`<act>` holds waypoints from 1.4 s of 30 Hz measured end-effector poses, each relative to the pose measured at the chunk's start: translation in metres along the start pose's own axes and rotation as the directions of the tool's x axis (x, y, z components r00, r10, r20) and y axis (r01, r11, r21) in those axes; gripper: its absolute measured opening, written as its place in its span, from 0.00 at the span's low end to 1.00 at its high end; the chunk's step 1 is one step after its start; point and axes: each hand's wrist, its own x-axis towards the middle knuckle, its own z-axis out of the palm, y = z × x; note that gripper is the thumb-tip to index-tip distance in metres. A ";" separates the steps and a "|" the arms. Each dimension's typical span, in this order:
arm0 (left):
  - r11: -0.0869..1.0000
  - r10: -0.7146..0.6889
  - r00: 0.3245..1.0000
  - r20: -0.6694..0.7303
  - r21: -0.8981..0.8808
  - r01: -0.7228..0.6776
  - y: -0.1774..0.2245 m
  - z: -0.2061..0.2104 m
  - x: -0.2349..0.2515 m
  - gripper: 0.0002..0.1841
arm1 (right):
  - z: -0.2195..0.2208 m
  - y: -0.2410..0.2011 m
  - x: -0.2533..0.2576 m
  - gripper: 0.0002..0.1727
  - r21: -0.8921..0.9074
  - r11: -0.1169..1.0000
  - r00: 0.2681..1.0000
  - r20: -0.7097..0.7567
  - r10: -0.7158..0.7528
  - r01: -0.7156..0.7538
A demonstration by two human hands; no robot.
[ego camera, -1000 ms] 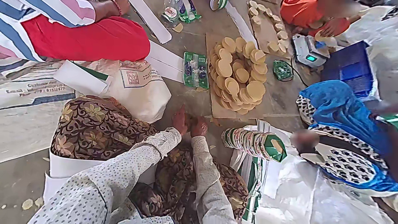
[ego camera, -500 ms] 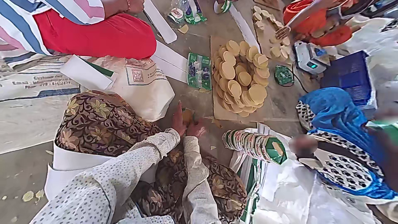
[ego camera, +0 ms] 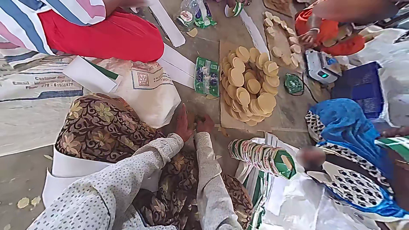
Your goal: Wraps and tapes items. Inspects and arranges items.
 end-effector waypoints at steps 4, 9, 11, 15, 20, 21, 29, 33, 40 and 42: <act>0.999 -0.025 0.999 -0.026 0.027 0.026 -0.004 0.005 0.003 0.53 | 0.030 -0.002 -0.030 0.16 0.280 0.936 0.923 -0.256 0.288 -0.214; 0.992 -0.084 0.996 0.014 0.095 0.082 0.001 0.002 0.011 0.51 | 0.037 0.005 -0.050 0.16 -0.106 0.989 0.976 -0.185 -0.119 0.101; 0.995 -0.077 0.997 0.010 0.067 0.076 0.003 0.001 0.012 0.52 | 0.034 0.012 -0.049 0.14 -0.154 0.962 0.955 -0.161 -0.249 0.225; 0.998 -0.015 1.000 0.027 0.063 0.013 -0.002 -0.003 0.016 0.51 | 0.017 0.006 -0.016 0.27 0.032 0.999 0.992 -0.118 -0.038 0.043; 0.994 0.004 0.997 0.071 0.111 -0.012 -0.003 -0.005 0.015 0.48 | 0.007 -0.002 0.015 0.19 -0.022 0.994 0.993 -0.056 -0.108 0.107; 0.995 0.038 0.999 0.034 0.092 -0.041 -0.005 -0.003 0.015 0.47 | 0.009 0.000 0.012 0.18 -0.013 0.996 0.992 -0.091 -0.091 0.090; 0.988 0.086 0.996 -0.006 0.127 -0.084 -0.012 0.006 0.023 0.39 | 0.039 0.003 -0.032 0.23 0.316 0.934 0.914 -0.309 0.264 -0.163; 0.991 0.033 0.999 0.038 0.131 -0.038 -0.007 0.000 0.027 0.41 | 0.024 -0.001 -0.020 0.24 0.104 0.988 0.960 -0.244 0.136 -0.113; 0.987 -0.015 0.998 0.062 0.161 0.005 -0.002 -0.003 0.030 0.42 | 0.000 -0.001 -0.034 0.25 0.113 0.993 0.930 -0.366 0.013 0.031; 0.987 0.001 0.998 0.063 0.159 -0.011 -0.003 -0.003 0.030 0.41 | 0.004 0.001 -0.038 0.35 0.108 0.988 0.955 -0.264 0.137 -0.112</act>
